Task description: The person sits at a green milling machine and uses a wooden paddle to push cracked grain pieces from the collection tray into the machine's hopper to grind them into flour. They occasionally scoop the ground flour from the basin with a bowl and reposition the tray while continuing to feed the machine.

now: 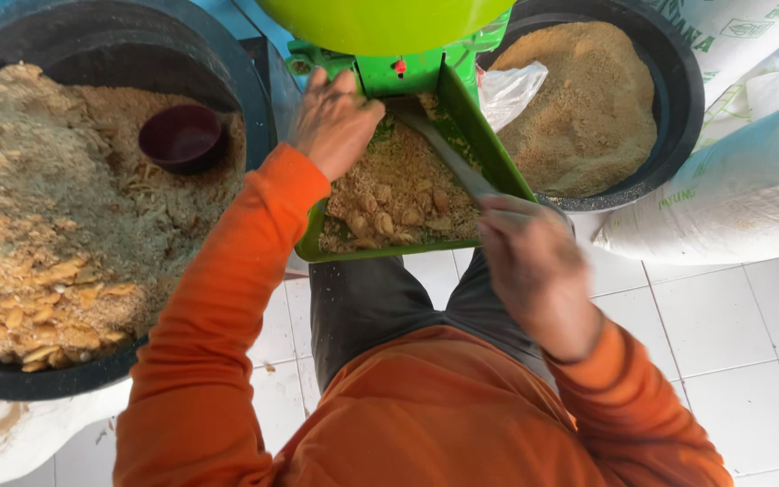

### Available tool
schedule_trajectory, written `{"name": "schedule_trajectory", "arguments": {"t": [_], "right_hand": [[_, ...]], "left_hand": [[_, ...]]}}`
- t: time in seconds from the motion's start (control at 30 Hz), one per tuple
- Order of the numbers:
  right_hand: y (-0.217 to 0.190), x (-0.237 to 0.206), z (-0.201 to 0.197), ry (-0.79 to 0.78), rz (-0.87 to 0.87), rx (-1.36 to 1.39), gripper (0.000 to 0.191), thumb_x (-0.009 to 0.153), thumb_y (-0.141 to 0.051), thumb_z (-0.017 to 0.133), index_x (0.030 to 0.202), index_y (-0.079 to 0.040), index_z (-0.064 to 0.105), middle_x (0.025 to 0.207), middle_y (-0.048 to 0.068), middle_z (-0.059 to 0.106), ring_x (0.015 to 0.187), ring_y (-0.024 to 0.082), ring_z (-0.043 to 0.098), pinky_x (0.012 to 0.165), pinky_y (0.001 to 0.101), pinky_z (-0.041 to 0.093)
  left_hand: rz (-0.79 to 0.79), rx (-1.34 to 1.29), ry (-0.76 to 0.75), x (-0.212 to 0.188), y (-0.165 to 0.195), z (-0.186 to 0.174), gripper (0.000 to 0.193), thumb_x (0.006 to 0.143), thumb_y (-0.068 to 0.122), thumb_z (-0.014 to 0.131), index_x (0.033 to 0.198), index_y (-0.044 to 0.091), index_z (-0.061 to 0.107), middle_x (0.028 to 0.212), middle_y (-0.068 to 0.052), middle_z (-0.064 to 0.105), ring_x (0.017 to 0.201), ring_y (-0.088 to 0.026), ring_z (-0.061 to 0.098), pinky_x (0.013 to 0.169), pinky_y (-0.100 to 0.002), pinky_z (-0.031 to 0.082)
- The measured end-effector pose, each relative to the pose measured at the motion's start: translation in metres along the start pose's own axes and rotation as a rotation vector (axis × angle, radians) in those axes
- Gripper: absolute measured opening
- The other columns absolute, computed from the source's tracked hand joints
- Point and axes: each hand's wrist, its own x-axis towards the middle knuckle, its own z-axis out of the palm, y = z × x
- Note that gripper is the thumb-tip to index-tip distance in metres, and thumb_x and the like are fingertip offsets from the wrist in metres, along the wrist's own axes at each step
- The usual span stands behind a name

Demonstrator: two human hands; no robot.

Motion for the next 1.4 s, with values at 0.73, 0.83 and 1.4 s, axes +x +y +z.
{"name": "schedule_trajectory", "arguments": {"t": [0.73, 0.83, 1.4], "right_hand": [[-0.008, 0.004, -0.017, -0.097, -0.04, -0.035, 0.019, 0.098, 0.006, 0.076, 0.108, 0.004, 0.059, 0.116, 0.016, 0.071, 0.102, 0.03, 0.072, 0.088, 0.037, 0.06], [-0.007, 0.004, -0.013, -0.047, 0.052, -0.002, 0.016, 0.099, 0.005, 0.073, 0.107, 0.004, 0.059, 0.116, 0.017, 0.072, 0.098, 0.026, 0.074, 0.081, 0.0321, 0.061], [0.018, -0.054, -0.106, -0.034, 0.325, 0.106, 0.014, 0.108, 0.005, 0.069, 0.113, 0.004, 0.055, 0.123, 0.015, 0.073, 0.096, 0.012, 0.071, 0.084, 0.0209, 0.06]], "left_hand": [[0.151, -0.46, -0.2, -0.042, 0.033, -0.056, 0.027, 0.096, 0.037, 0.072, 0.11, 0.015, 0.078, 0.109, 0.0, 0.077, 0.099, -0.021, 0.059, 0.095, -0.044, 0.04], [0.272, -0.487, -0.126, -0.04, 0.047, -0.058, 0.034, 0.09, 0.043, 0.072, 0.114, 0.02, 0.078, 0.119, 0.003, 0.075, 0.107, -0.022, 0.06, 0.092, -0.044, 0.041], [0.247, 0.209, -0.497, 0.031, 0.038, 0.002, 0.007, 0.087, 0.016, 0.07, 0.085, 0.016, 0.077, 0.09, -0.001, 0.073, 0.109, -0.022, 0.059, 0.103, -0.046, 0.042]]}}
